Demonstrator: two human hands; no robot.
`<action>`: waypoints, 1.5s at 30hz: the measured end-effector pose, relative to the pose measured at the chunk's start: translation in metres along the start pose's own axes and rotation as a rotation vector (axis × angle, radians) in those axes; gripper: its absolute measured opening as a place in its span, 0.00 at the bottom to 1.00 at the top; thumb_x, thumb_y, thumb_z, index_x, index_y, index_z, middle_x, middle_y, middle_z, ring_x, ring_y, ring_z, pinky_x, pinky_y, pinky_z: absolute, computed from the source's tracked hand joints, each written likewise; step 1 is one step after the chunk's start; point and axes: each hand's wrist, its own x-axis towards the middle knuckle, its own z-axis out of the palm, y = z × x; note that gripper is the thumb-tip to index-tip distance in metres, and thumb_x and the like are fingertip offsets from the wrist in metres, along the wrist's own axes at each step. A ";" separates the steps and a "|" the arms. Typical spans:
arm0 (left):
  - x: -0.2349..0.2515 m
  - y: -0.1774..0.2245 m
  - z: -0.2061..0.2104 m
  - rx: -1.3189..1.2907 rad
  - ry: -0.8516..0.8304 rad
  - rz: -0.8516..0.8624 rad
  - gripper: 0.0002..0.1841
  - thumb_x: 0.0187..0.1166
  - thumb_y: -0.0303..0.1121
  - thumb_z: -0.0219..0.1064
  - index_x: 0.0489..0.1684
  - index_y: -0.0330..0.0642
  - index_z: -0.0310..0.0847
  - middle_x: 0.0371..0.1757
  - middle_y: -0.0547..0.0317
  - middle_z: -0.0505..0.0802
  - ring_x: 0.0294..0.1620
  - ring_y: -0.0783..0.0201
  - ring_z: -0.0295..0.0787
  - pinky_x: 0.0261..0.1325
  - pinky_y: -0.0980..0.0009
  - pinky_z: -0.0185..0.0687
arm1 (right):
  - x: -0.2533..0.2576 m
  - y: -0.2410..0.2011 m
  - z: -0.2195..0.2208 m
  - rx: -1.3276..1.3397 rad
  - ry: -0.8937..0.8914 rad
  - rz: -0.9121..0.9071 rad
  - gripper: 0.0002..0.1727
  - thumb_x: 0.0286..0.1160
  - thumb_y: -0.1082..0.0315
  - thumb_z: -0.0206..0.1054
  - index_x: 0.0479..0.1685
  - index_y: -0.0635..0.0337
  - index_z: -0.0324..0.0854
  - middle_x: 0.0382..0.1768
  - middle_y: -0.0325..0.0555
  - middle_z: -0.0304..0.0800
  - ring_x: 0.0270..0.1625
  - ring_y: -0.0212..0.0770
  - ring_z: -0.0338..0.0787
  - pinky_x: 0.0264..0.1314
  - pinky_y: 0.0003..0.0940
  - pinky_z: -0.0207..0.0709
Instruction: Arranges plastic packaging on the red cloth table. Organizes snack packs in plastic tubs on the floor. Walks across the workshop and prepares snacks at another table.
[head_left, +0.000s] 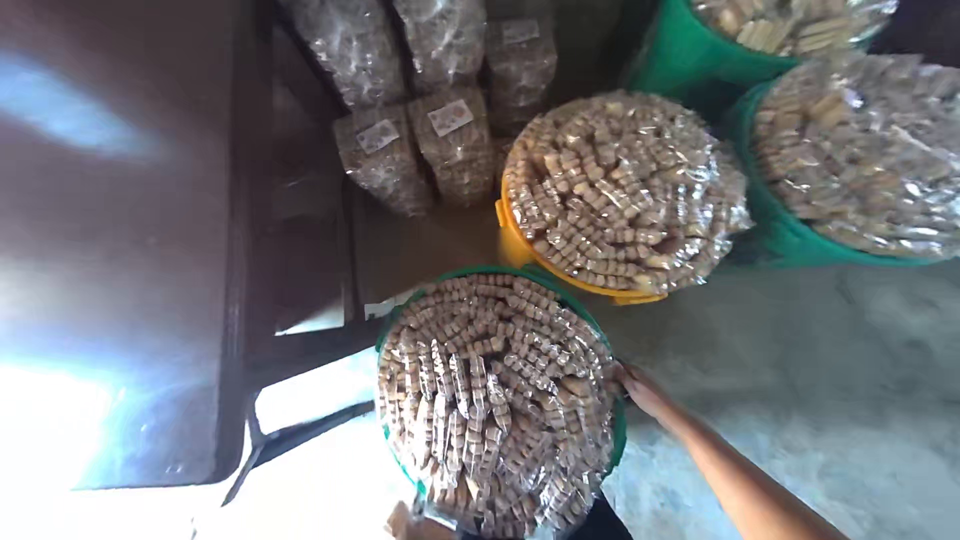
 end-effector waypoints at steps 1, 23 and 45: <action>0.000 0.025 0.007 0.068 0.045 0.022 0.24 0.91 0.41 0.44 0.76 0.32 0.68 0.66 0.48 0.88 0.65 0.57 0.87 0.68 0.56 0.83 | 0.001 -0.001 -0.001 0.020 -0.003 0.000 0.28 0.97 0.58 0.41 0.84 0.68 0.65 0.69 0.71 0.80 0.69 0.60 0.84 0.73 0.55 0.74; 0.137 0.216 0.093 -0.141 0.212 0.019 0.16 0.94 0.30 0.39 0.49 0.41 0.76 0.34 0.60 0.91 0.36 0.68 0.89 0.45 0.71 0.88 | 0.012 -0.010 0.008 -0.109 0.278 0.056 0.31 0.96 0.57 0.41 0.73 0.82 0.71 0.63 0.83 0.79 0.67 0.71 0.82 0.75 0.63 0.68; 0.198 0.355 0.135 0.362 0.439 0.462 0.18 0.91 0.28 0.50 0.72 0.27 0.69 0.59 0.43 0.83 0.54 0.61 0.79 0.59 0.64 0.78 | 0.031 -0.134 0.084 0.252 0.338 -0.037 0.29 0.97 0.57 0.41 0.80 0.71 0.69 0.63 0.71 0.82 0.63 0.57 0.85 0.69 0.54 0.74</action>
